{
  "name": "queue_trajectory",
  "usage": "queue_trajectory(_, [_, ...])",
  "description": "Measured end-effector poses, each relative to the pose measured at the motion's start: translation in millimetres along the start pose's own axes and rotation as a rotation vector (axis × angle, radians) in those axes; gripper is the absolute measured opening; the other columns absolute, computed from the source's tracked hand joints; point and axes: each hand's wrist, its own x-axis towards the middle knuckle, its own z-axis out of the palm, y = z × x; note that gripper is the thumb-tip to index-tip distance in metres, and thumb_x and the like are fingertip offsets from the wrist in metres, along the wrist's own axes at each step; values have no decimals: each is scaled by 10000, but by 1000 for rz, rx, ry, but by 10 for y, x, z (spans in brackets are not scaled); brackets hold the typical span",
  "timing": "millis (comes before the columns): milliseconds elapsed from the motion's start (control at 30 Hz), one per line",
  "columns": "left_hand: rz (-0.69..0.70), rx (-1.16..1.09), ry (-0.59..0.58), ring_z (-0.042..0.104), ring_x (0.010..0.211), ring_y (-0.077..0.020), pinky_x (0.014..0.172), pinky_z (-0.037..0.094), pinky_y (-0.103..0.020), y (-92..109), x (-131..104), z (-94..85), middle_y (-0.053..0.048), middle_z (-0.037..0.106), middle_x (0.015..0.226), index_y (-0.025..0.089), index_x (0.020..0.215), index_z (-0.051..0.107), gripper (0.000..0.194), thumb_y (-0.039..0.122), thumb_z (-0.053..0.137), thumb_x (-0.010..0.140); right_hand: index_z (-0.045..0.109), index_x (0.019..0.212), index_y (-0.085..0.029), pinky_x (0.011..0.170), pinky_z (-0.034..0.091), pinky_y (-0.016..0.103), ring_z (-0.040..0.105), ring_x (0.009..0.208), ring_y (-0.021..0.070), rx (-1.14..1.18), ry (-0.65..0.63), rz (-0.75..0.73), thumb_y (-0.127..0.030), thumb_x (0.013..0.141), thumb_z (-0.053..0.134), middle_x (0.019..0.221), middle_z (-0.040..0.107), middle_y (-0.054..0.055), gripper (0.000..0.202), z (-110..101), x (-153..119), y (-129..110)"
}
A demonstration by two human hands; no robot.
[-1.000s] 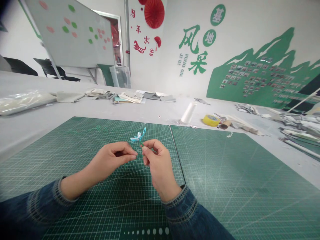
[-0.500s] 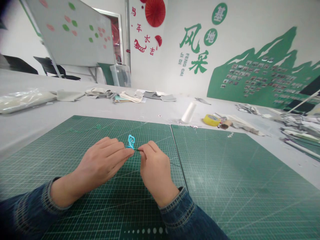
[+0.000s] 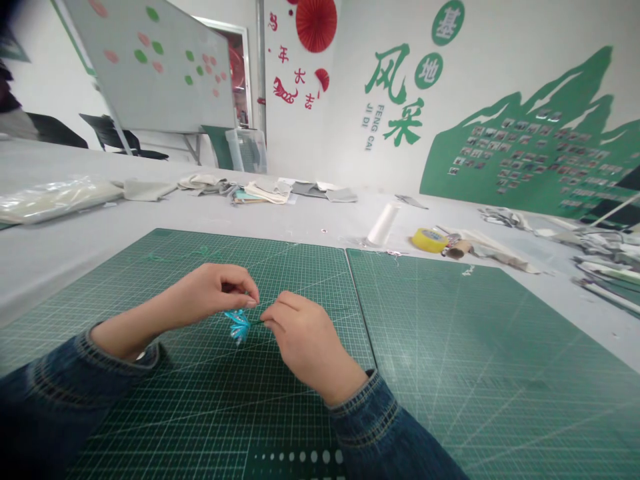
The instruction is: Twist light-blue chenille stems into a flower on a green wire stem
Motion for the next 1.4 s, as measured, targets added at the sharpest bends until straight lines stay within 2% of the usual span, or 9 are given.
queue_trajectory(100, [-51,-294,-125,601,684,-148,628,447,-265,-85,9,-28,4,690,723,198,788,742,94,279,693,784,718,893,-210,734,493,296,613,800,151,181,45,38,-112,921,581,850,655,16,171,-25,15,-47])
queue_trajectory(167, [-50,-435,-143,597,671,-141,631,454,-267,-124,14,26,9,686,707,195,776,732,61,243,694,776,724,858,-229,704,480,295,605,766,147,281,90,104,-119,889,631,809,651,-1,147,-41,22,-71])
queue_trajectory(467, [29,-681,64,615,696,-136,700,497,-306,30,21,474,8,695,737,178,756,679,44,188,700,792,681,804,-221,617,413,284,522,640,133,626,443,516,-204,825,667,707,613,-29,31,23,14,35])
queue_trajectory(600, [66,-443,198,623,672,-136,643,489,-275,123,-11,551,-1,717,739,178,767,709,45,169,697,809,703,843,-218,624,421,291,544,661,142,619,518,586,-234,824,658,731,639,-15,52,96,8,119])
queue_trajectory(700, [238,-153,300,610,682,-132,644,467,-265,160,-54,588,10,700,730,198,804,727,89,152,670,854,731,892,-214,633,436,306,565,689,158,539,530,588,-240,837,632,779,659,8,116,94,6,149])
queue_trajectory(800, [425,122,370,593,725,-145,686,454,-285,175,-100,592,0,682,749,204,887,719,102,182,624,914,738,857,-213,668,455,322,588,736,175,378,528,548,-213,840,630,801,656,18,109,49,6,134])
queue_trajectory(933, [537,454,428,527,699,-164,679,409,-323,187,-146,517,-19,648,749,186,954,694,149,217,549,967,732,839,-217,654,450,314,582,717,170,106,500,403,-151,876,597,769,621,13,155,5,-3,84])
queue_trajectory(1200, [524,743,558,437,684,-182,637,295,-352,193,-176,326,-5,569,695,206,1004,690,157,188,539,964,711,951,-213,736,482,332,601,784,187,-189,259,229,-127,949,499,877,630,52,228,50,-36,35])
queue_trajectory(1400, [473,757,517,448,674,-189,624,295,-347,117,-115,247,-8,550,667,198,920,714,194,231,531,973,708,936,-190,718,474,317,586,782,184,-242,95,133,-101,957,482,866,633,54,244,40,-21,36])
